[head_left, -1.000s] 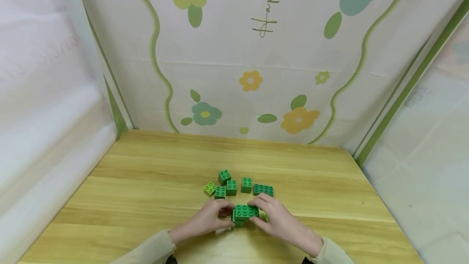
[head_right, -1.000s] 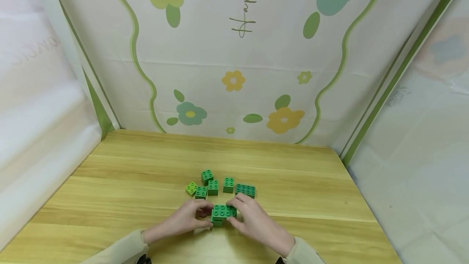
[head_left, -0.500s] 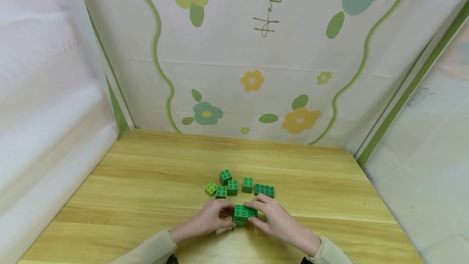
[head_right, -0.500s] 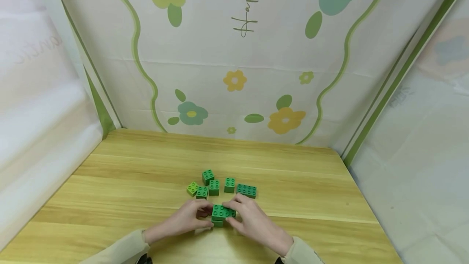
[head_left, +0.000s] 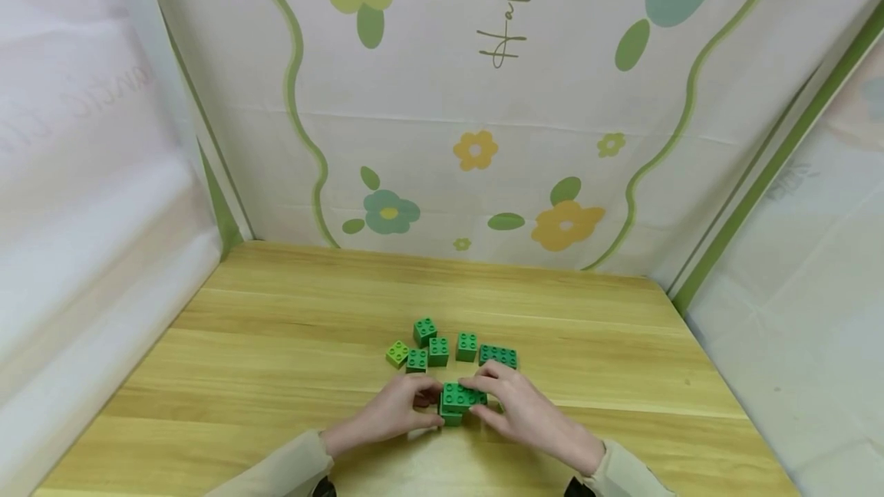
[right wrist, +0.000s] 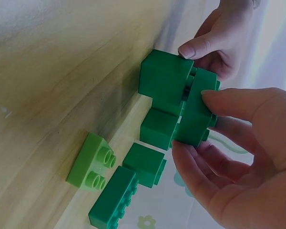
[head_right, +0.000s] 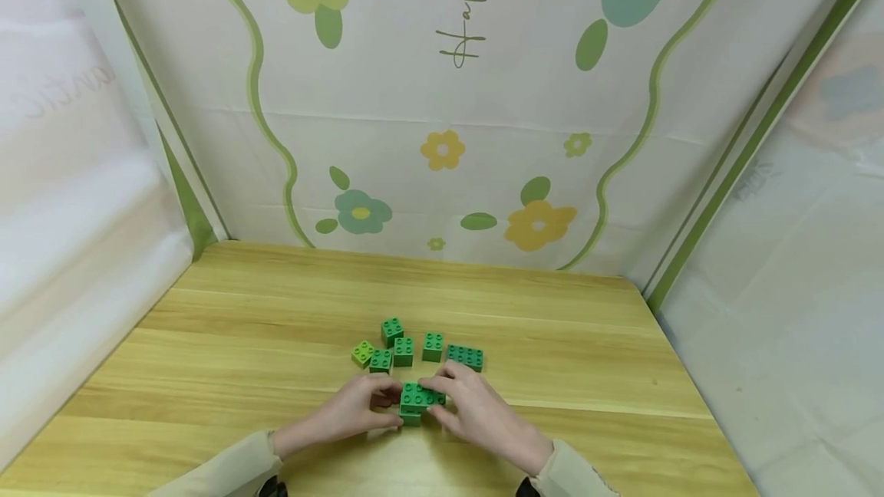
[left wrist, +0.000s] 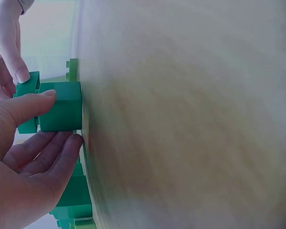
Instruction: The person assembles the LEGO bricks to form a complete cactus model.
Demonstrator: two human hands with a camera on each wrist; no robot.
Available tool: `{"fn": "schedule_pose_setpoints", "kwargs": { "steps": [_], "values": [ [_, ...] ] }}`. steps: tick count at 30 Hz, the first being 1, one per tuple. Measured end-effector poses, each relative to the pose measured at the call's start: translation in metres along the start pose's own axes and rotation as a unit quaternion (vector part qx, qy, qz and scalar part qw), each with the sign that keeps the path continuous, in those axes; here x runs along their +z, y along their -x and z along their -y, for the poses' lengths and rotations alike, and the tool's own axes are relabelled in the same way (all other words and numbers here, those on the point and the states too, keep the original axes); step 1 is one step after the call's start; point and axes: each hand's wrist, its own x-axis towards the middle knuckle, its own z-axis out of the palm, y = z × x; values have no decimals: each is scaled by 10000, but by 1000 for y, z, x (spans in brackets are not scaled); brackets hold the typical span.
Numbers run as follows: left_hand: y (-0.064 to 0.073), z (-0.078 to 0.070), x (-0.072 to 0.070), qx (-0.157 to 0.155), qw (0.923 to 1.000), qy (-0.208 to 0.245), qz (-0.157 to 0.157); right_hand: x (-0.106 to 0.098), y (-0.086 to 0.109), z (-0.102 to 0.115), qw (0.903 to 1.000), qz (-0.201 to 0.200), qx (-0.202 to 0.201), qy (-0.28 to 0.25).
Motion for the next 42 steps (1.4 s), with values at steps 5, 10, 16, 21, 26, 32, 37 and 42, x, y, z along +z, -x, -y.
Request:
{"fn": "schedule_pose_setpoints", "kwargs": {
  "steps": [5, 10, 16, 21, 26, 32, 37, 42],
  "values": [
    [0, 0, 0, 19, 10000, 7, 8, 0, 0, 0, 10000, 30, -55, 15],
    [0, 0, 0, 23, 10000, 25, 20, 0, -1, 0, 9999, 78, -81, -20],
    [0, 0, 0, 21, 10000, 13, 1, 0, -2, -2, 9998, 177, -73, -55],
    [1, 0, 1, 40, 10000, 27, -4, 0, -2, -3, 9995, 245, -125, -121],
    [1, 0, 0, 43, 10000, 60, -10, 0, -1, -3, 9994, 205, -268, -113],
    [1, -1, 0, 62, 9999, 89, -18, 2, 0, -1, 9996, 142, -256, -10],
    [1, -2, 0, 50, 10000, 55, -24, 3, 0, 0, 9996, 135, -195, 137],
    [1, -3, -1, 49, 10000, 39, -24, 4, -1, 2, 9988, 116, -285, 374]
  ]
}}
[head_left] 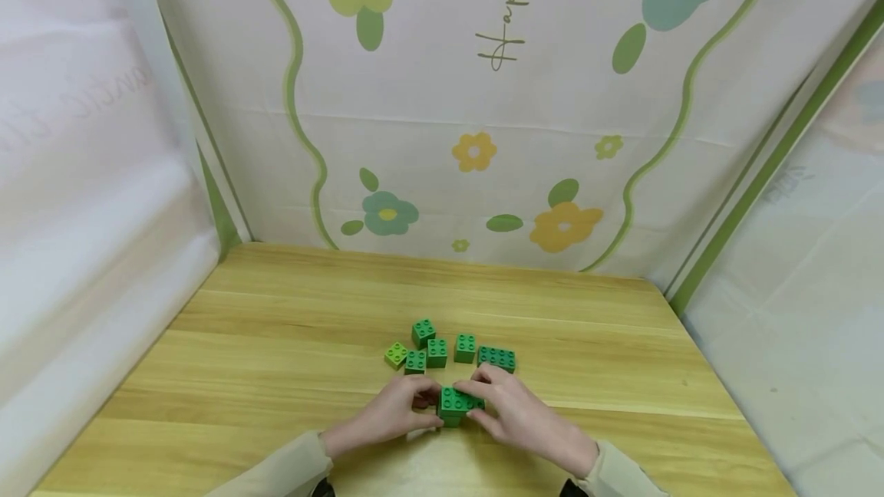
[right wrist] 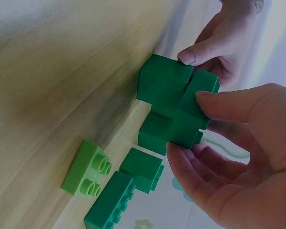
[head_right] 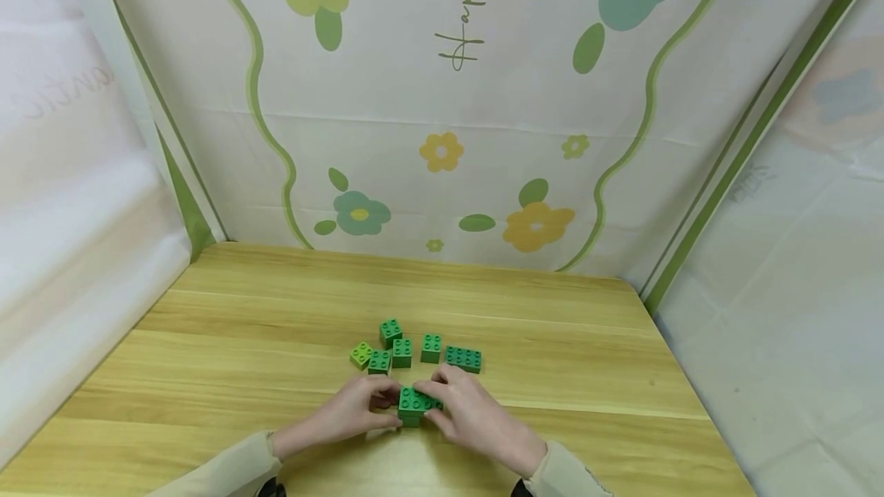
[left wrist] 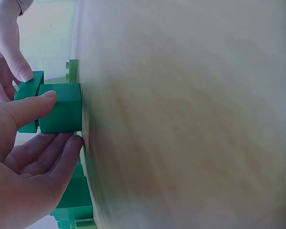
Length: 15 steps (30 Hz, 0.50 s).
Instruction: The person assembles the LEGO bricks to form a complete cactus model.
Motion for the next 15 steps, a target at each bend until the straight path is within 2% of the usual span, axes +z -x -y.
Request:
{"fn": "schedule_pose_setpoints", "kwargs": {
  "steps": [7, 15],
  "values": [
    [-1, 2, 1, 82, 9999, 57, -10, 2, -2, 2, 9986, -87, -237, 459],
    [-1, 4, 1, 187, 9998, -41, -31, 2, -4, 3, 9981, -134, -310, 510]
  ]
}}
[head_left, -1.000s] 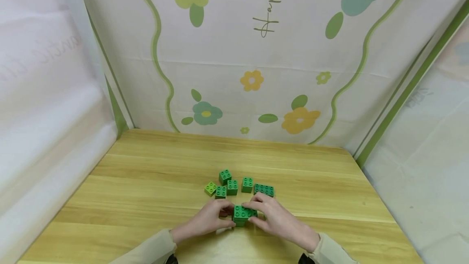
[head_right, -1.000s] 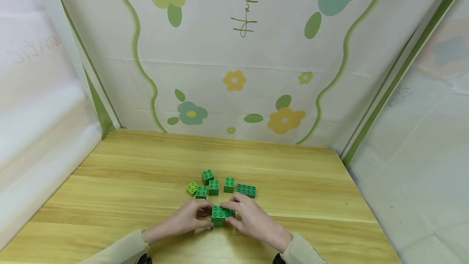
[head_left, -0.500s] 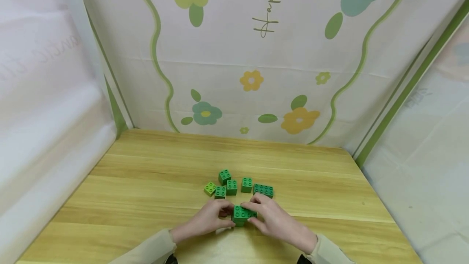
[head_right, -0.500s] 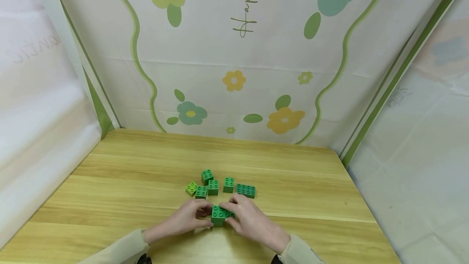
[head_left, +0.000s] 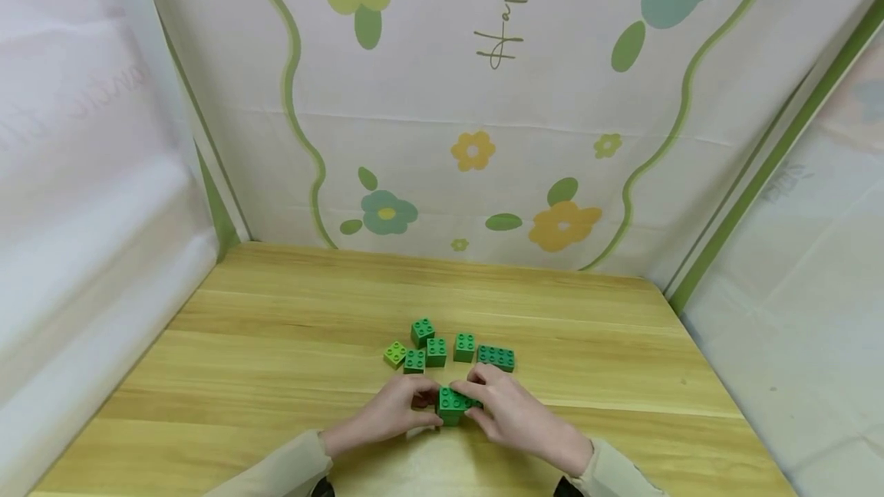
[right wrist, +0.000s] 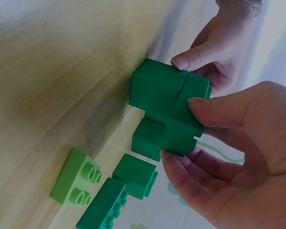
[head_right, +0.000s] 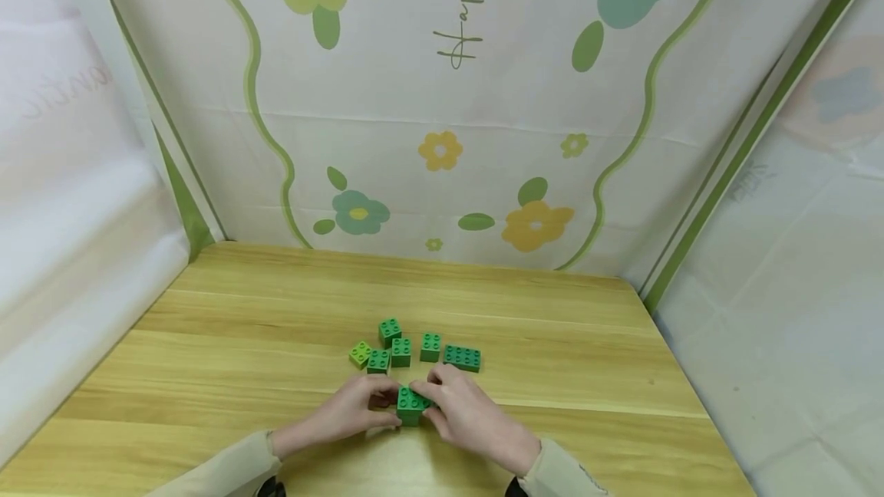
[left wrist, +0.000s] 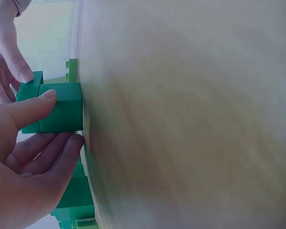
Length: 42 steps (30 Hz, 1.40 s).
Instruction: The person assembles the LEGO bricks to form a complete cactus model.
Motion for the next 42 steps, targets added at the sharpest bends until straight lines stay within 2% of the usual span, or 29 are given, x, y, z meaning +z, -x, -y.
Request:
{"fn": "schedule_pose_setpoints", "kwargs": {
  "steps": [10, 17, 27, 34, 42],
  "values": [
    [0, -1, -1, -23, 10000, -11, 8, -4, -1, 1, 9999, 131, 42, -5],
    [0, -1, 0, -45, 10000, -28, 5, -4, 1, -5, 9990, 253, 76, -370],
    [-1, -3, 0, -62, 9998, -200, 54, -7, 7, -9, 9940, 365, 354, -968],
    [-1, -3, 0, 5, 9992, -403, 33, -6, 13, -12, 9954, 67, 157, -941],
    [1, -4, 0, -6, 9994, -333, 33, -3, 16, -13, 9945, -94, 114, -1041]
  ]
}}
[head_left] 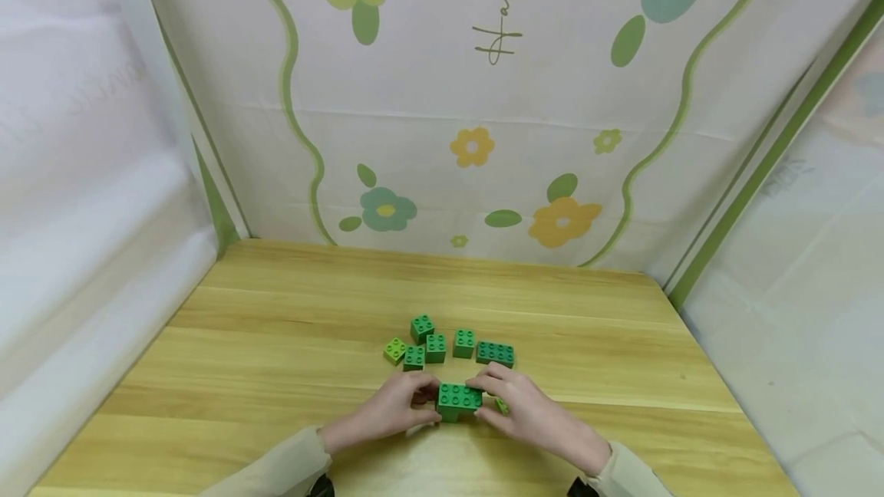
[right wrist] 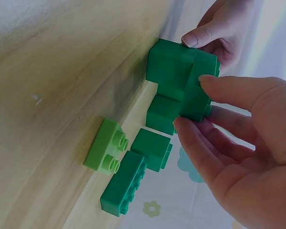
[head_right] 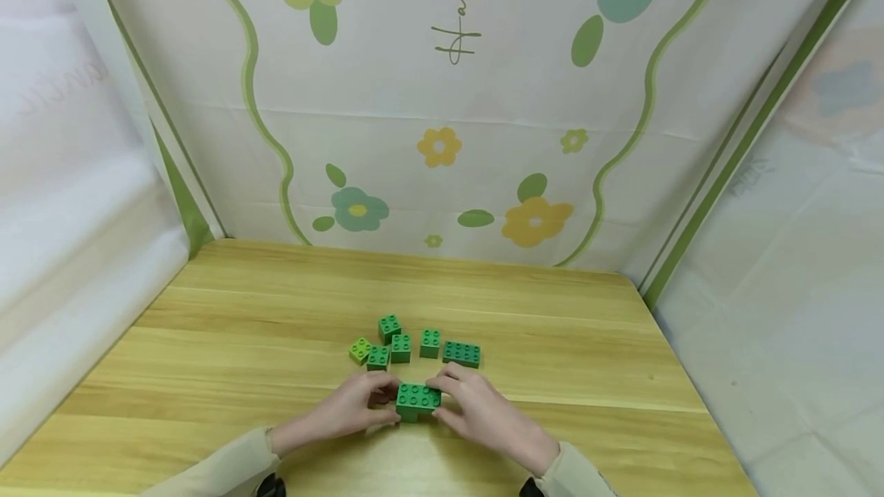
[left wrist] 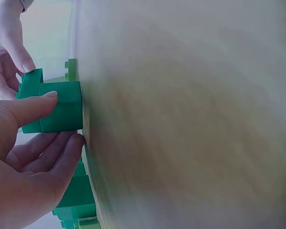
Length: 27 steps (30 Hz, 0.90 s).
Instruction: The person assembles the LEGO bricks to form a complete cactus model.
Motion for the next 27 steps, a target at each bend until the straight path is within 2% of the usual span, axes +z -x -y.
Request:
{"fn": "schedule_pose_setpoints", "kwargs": {
  "steps": [9, 14, 22, 27],
  "values": [
    [0, -1, -2, -89, 9999, -44, 41, 2, 0, 0, 9999, -91, -65, -30],
    [0, -2, -7, -186, 9996, 166, 110, 3, 1, -1, 9998, -142, -76, -78],
    [3, -3, -30, -129, 9994, 315, -81, 2, 2, -1, 9999, -105, 30, -131],
    [8, -2, -49, -65, 9984, 350, -439, 1, 1, 0, 9998, -63, 70, -171]
  ]
}}
